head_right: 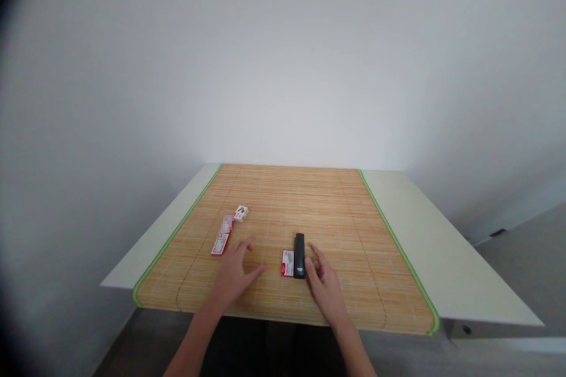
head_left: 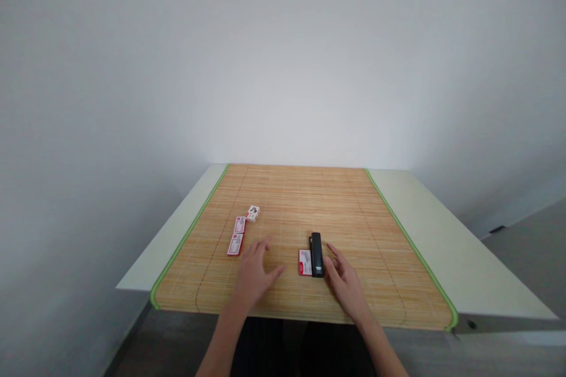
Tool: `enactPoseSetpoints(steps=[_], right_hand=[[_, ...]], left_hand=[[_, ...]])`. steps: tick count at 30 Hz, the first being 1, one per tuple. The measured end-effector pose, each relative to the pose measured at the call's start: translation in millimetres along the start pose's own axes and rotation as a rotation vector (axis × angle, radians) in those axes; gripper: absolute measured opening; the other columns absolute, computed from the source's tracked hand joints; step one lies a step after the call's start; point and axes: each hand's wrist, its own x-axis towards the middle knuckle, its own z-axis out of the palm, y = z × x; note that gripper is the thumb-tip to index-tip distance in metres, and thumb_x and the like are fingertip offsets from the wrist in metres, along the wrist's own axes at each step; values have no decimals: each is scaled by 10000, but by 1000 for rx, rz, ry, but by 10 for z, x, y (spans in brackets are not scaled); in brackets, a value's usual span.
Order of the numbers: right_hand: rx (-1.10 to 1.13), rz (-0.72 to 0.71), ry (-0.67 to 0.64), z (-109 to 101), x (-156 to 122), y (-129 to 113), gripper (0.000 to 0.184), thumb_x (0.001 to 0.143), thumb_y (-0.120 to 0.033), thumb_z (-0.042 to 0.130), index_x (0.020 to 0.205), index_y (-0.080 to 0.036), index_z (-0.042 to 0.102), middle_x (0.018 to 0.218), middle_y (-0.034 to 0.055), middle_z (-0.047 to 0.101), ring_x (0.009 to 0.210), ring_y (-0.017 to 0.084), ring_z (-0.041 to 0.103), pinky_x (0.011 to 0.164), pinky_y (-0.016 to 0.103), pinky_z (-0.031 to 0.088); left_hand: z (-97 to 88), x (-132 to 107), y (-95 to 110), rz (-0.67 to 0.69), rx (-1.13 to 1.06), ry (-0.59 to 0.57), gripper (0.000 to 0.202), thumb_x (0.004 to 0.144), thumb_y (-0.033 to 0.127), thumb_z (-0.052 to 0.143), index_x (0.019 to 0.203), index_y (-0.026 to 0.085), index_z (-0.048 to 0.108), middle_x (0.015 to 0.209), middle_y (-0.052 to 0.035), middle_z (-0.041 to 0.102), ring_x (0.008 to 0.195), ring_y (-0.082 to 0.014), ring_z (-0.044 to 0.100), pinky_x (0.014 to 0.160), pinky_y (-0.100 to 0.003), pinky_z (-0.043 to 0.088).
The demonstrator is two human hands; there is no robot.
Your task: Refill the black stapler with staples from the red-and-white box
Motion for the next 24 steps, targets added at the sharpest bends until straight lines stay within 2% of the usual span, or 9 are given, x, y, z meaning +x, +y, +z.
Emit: enactPoseSetpoints(steps=[2,4,6,8,10,14,18,21,24], right_hand=[[1,-7,-2,5,-8,5,702,973,-641,497,1515,-195,495,704,1,610,638,210,566,610,316,444],[-12,-18,0,8,-11,-2,684,980,-632,493,1514,-204,497,687,-9,587,632,208,555,612,315,436],[-23,-22,-3,6,-13,-15,683,984,-627,484,1517,-199,494,668,-14,572,622,209,545,607,316,426],[-24,-20,-7,0,-14,-29,697,984,-629,476,1523,-187,487,656,-15,567,613,209,539,601,316,422],[-22,-23,-13,-6,-17,-33,709,982,-630,473,1528,-178,480,654,-15,568,612,209,540,599,316,423],[-37,-41,-11,-8,-13,2,711,976,-626,483,1525,-174,482,659,-23,547,610,195,525,597,308,420],[-52,-58,-2,0,3,46,699,966,-614,519,1508,-174,503,673,-31,520,629,185,520,625,307,433],[-55,-60,-12,6,8,42,698,962,-595,545,1520,-180,486,696,-29,543,642,181,532,636,304,442],[-49,-57,-24,12,8,24,710,955,-592,559,1525,-176,481,704,-26,560,650,181,542,642,305,453]], left_hand=[[-216,40,-324,-56,115,130,586,887,370,658,1442,282,494,1263,-82,607,1208,-312,560,1083,-495,412],[-385,75,-636,-89,207,208,546,879,314,632,1411,265,520,1352,-96,574,1269,-332,524,1120,-526,387],[-474,93,-869,-73,242,180,573,847,271,628,1411,263,524,1408,-91,555,1301,-337,507,1142,-535,378],[-485,88,-979,-44,232,101,591,826,236,612,1410,273,531,1435,-74,550,1304,-325,514,1147,-525,390],[-445,59,-962,-25,204,31,599,812,212,601,1404,283,544,1441,-64,548,1305,-310,523,1162,-512,390],[-367,-46,-720,-50,110,-90,712,770,206,623,1468,275,498,1466,-83,497,1348,-298,517,1186,-481,390],[-450,-92,-556,-26,-29,-298,834,677,185,675,1482,306,492,1505,-72,474,1365,-300,527,1163,-442,431],[-573,-32,-527,-17,-50,-373,775,634,175,702,1386,309,574,1402,-57,578,1262,-297,609,1099,-417,481],[-634,81,-443,-63,-15,-385,613,683,324,766,1279,295,627,1267,-48,653,1117,-302,669,978,-420,531]])
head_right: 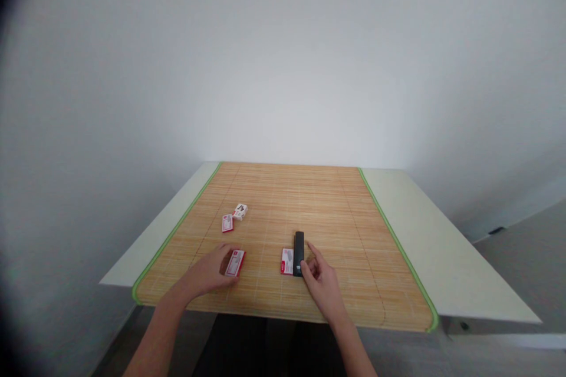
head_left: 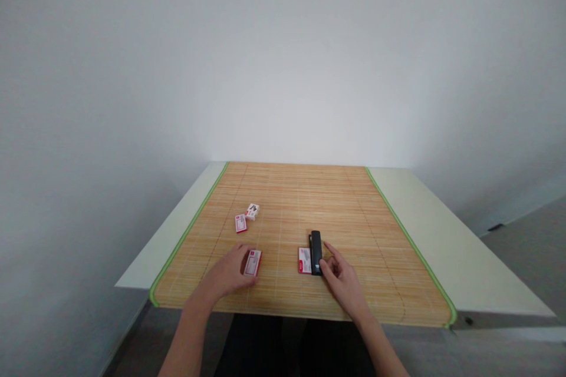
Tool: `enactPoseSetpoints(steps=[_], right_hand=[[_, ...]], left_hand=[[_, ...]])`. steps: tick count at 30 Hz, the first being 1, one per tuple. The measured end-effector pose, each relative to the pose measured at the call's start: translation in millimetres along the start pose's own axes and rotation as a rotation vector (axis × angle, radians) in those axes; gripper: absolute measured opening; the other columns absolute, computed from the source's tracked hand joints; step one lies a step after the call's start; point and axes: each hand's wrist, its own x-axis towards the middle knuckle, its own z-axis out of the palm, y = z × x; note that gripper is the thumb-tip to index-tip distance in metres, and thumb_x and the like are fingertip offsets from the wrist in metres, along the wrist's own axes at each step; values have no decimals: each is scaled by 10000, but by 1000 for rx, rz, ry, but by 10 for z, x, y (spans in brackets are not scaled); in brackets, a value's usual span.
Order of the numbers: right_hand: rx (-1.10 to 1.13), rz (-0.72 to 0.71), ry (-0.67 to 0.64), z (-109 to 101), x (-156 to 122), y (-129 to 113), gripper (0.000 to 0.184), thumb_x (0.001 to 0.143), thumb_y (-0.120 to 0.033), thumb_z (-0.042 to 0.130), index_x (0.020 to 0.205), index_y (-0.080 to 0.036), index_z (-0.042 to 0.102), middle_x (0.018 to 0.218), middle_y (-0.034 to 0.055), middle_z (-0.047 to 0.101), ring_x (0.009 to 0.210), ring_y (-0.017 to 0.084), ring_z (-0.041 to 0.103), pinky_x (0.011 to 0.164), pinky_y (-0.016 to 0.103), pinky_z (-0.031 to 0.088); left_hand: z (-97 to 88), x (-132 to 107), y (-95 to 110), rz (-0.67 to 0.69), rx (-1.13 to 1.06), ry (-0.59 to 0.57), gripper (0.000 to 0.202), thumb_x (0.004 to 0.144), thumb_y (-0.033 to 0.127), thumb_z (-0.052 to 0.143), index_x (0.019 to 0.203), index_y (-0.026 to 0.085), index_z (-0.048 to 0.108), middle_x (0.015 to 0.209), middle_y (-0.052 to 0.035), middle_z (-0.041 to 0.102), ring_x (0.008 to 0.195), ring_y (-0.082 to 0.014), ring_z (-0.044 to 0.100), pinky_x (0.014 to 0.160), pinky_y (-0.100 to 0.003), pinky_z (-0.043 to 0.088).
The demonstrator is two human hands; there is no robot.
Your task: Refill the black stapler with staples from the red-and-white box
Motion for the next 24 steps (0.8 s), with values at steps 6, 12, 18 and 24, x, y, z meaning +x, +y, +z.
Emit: enactPoseSetpoints(steps=[6,12,18,24], right_hand=[[12,1,9,8,1,-6,718,948,-597,565,1519,-169,488,704,-27,557,649,177,541,644,302,459],[22,-6,10,5,4,-23,701,940,-585,581,1503,-173,507,699,-28,562,643,172,543,640,296,464],[21,-7,-33,-9,20,-57,696,917,-576,613,1486,-182,533,692,-32,556,626,164,525,603,283,444],[16,-12,-67,-15,33,-38,676,919,-584,606,1447,-163,579,717,-13,591,635,166,535,607,289,453]], left_hand=[[187,256,591,73,-72,110,642,733,524,797,1297,271,621,1226,-65,687,1033,-288,676,885,-401,533],[569,442,1065,240,-122,97,575,679,477,870,1186,295,669,1183,-49,668,1094,-290,642,939,-397,508],[736,482,991,256,-162,46,700,644,464,912,1280,333,650,1266,-52,631,1135,-294,627,976,-409,500],[791,502,947,270,-179,51,743,643,478,920,1313,335,633,1267,-55,632,1160,-302,612,999,-417,476]])
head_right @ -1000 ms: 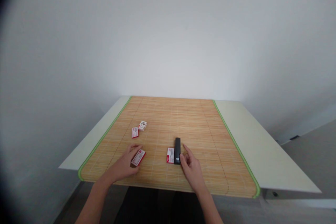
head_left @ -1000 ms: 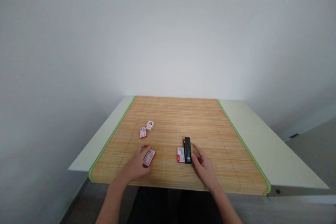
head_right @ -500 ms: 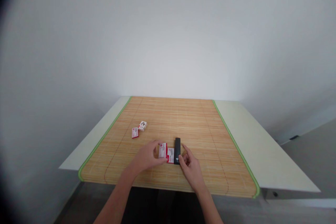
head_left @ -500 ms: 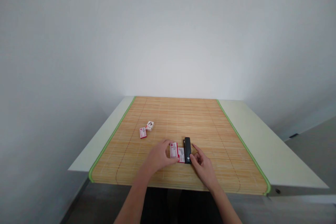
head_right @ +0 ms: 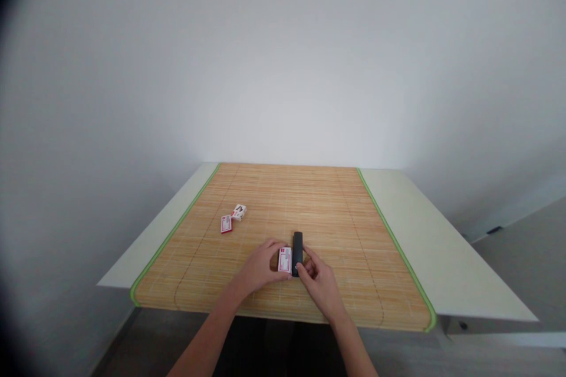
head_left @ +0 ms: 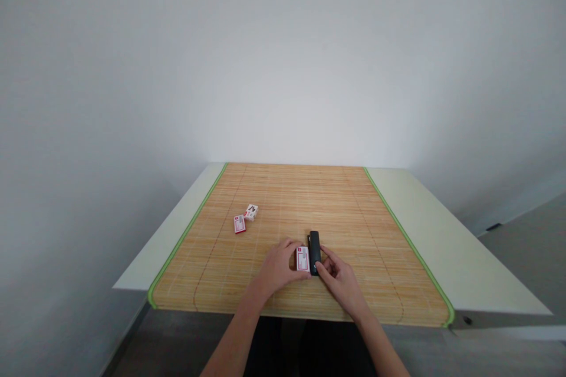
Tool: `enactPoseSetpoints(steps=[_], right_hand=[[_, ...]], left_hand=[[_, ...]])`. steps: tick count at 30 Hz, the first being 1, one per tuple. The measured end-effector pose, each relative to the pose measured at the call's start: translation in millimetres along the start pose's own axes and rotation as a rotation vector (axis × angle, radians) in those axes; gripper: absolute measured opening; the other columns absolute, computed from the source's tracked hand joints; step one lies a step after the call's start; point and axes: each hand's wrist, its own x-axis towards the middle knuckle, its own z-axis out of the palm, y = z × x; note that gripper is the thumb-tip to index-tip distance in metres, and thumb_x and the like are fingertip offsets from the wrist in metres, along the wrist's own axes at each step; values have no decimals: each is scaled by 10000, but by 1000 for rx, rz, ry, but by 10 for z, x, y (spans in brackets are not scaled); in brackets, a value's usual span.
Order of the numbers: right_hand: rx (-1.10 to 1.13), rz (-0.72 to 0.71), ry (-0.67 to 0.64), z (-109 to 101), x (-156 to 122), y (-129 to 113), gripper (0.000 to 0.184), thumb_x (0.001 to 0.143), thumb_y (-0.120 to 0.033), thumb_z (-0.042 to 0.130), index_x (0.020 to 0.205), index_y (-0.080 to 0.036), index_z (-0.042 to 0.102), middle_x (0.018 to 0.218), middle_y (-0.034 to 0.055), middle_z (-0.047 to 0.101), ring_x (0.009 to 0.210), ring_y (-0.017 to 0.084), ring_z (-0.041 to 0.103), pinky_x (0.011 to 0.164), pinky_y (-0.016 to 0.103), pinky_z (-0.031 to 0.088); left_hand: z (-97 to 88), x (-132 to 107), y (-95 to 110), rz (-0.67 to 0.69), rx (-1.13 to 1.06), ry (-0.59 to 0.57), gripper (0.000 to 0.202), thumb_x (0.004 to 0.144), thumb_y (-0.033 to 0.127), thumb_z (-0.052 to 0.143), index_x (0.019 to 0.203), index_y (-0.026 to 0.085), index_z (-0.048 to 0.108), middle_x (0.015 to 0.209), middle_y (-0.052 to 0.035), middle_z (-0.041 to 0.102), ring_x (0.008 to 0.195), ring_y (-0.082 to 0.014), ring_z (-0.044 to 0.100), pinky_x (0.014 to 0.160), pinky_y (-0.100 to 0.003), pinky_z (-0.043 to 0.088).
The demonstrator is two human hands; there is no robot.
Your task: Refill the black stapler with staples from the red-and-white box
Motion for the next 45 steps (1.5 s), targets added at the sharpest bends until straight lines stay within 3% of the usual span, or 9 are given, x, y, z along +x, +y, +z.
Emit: enactPoseSetpoints(steps=[17,19,22,24,28,32,36,40,45], right_hand=[[-24,-41,-50,-13,-7,-15,639,945,-564,561,1460,-187,564,727,-5,606,653,183,562,618,294,457],[-8,-26,-22,4,-18,-30,687,935,-565,576,1500,-181,508,720,-13,594,641,182,557,616,297,460],[9,1,39,23,-37,-42,768,927,-579,583,1559,-180,406,701,-32,570,628,185,548,626,307,467],[13,11,69,28,-46,-38,785,941,-583,563,1579,-174,359,689,-41,547,625,186,541,637,312,465],[24,13,85,27,-53,-12,777,964,-586,532,1589,-169,336,683,-52,496,621,180,514,639,309,448],[27,-4,77,22,-54,-8,756,967,-582,530,1579,-170,364,685,-54,462,629,178,496,637,306,431],[12,-6,63,25,-50,-6,721,980,-563,528,1577,-191,369,690,-58,456,634,173,495,649,304,428],[24,-2,65,36,-40,22,717,983,-564,526,1575,-189,372,687,-60,448,632,172,490,649,304,428],[6,-16,77,41,-31,44,713,977,-567,534,1567,-192,392,671,-64,432,614,168,478,631,299,414]], left_hand=[[179,26,-20,27,74,34,671,632,514,917,1201,286,643,1183,-64,640,1116,-311,592,971,-428,437],[200,12,-14,20,63,33,777,602,546,927,1266,284,621,1240,-81,636,1159,-330,583,1006,-454,429],[190,-32,-17,11,7,56,1139,491,603,960,1473,291,474,1436,-116,549,1295,-366,521,1084,-488,406],[103,-73,-67,-26,-40,97,1223,515,617,948,1549,313,371,1494,-109,502,1270,-334,546,1050,-454,450],[-310,-131,-409,-139,6,292,829,765,599,805,1466,310,469,1351,-68,590,1027,-235,623,915,-378,511],[-782,-149,-981,-227,257,519,684,839,529,742,1422,252,516,1416,-95,555,1286,-308,518,1127,-469,381],[-996,-166,-1386,-366,372,493,883,793,550,767,1539,257,394,1580,-119,431,1406,-381,414,1156,-537,322],[-1038,-185,-1460,-337,329,395,689,836,483,729,1460,292,507,1480,-81,559,1330,-360,502,1114,-530,376],[-945,-205,-1212,-203,168,382,593,784,412,785,1331,270,608,1317,-72,648,1198,-315,606,1050,-481,469]])
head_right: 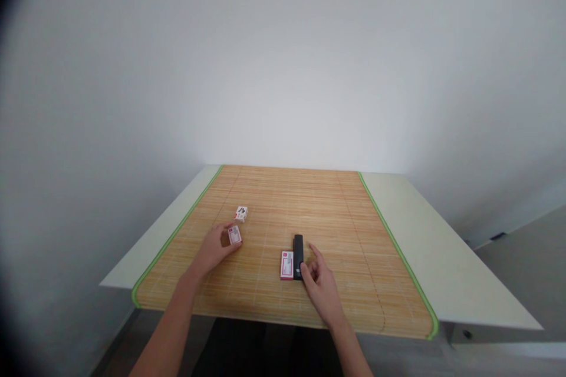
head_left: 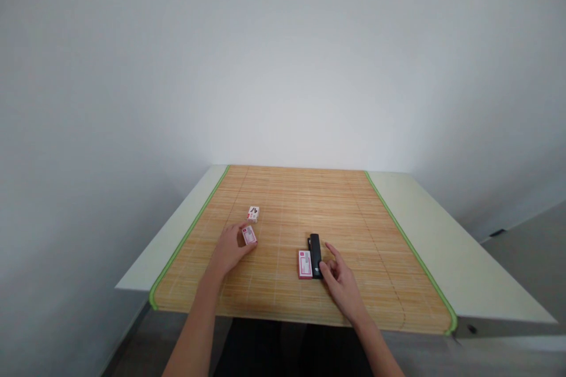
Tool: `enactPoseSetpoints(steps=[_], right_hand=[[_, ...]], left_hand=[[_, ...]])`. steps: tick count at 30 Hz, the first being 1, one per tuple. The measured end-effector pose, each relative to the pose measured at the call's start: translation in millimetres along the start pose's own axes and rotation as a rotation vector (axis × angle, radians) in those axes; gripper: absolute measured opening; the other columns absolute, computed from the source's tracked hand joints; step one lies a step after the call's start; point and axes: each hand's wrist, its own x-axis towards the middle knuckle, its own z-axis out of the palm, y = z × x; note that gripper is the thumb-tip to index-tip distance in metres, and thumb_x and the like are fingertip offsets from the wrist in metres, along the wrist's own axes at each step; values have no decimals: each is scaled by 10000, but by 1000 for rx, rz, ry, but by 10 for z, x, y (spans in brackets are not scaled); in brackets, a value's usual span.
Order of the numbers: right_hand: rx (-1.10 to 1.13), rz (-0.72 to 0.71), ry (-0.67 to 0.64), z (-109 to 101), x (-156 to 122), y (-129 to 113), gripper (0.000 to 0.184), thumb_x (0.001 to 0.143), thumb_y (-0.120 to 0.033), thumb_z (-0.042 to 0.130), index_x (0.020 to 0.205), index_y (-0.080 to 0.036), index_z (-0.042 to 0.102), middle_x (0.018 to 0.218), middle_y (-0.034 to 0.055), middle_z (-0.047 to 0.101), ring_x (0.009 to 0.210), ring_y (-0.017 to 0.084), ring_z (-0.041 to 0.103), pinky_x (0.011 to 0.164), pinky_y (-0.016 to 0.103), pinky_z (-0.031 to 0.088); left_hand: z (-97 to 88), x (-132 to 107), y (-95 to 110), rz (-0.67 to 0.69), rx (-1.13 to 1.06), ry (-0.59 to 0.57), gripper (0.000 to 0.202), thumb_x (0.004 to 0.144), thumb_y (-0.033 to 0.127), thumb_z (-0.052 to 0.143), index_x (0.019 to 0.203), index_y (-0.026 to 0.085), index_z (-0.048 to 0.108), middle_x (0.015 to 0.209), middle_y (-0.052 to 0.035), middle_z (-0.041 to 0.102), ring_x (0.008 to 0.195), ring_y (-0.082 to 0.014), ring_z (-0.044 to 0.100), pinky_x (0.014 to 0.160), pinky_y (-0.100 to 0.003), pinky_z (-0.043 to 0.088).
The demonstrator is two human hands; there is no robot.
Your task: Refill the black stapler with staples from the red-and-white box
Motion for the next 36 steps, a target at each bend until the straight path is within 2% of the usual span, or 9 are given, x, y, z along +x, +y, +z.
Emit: enactPoseSetpoints(steps=[4,9,13,19,24,29,36], right_hand=[[-10,-1,1,0,7,1,728,973,-584,528,1566,-182,396,660,-64,438,603,168,481,620,295,411],[-9,-4,0,-7,8,-10,754,967,-601,517,1562,-155,397,663,-55,456,603,173,485,612,295,417],[-7,-17,7,-12,5,-29,723,965,-577,528,1539,-147,429,656,-51,460,602,172,486,602,293,418],[-2,-16,-10,-13,5,-51,664,975,-551,531,1519,-177,460,667,-49,472,615,176,503,617,296,422],[-34,-16,-31,-18,8,-43,650,981,-542,532,1519,-184,464,664,-57,470,606,166,488,609,289,402],[-46,-24,-41,-21,15,-56,652,971,-551,538,1506,-181,487,663,-54,493,604,165,502,602,287,397],[-67,-16,-69,-19,16,-52,657,977,-527,540,1532,-185,459,668,-54,491,604,166,494,594,286,382]], left_hand=[[192,-171,471,41,-174,-32,646,766,407,828,1344,265,578,1308,-66,636,1070,-262,648,977,-451,528],[447,-351,1143,186,-317,-254,641,732,359,871,1312,302,602,1290,-53,617,1162,-263,609,1040,-436,495],[550,-384,1427,243,-337,-327,637,683,328,913,1255,307,633,1241,-52,625,1191,-284,584,1057,-443,465],[639,-396,1469,263,-351,-338,662,654,230,915,1250,312,640,1265,-51,631,1218,-291,566,1069,-446,445],[735,-443,1355,221,-422,-342,726,672,286,923,1325,330,608,1337,-53,631,1255,-299,565,1108,-472,421],[867,-489,1233,155,-416,-297,779,658,360,937,1358,329,596,1325,-63,641,1224,-302,587,1075,-474,442],[877,-505,1222,152,-390,-300,769,655,375,931,1346,318,598,1304,-67,641,1211,-303,589,1055,-465,454]])
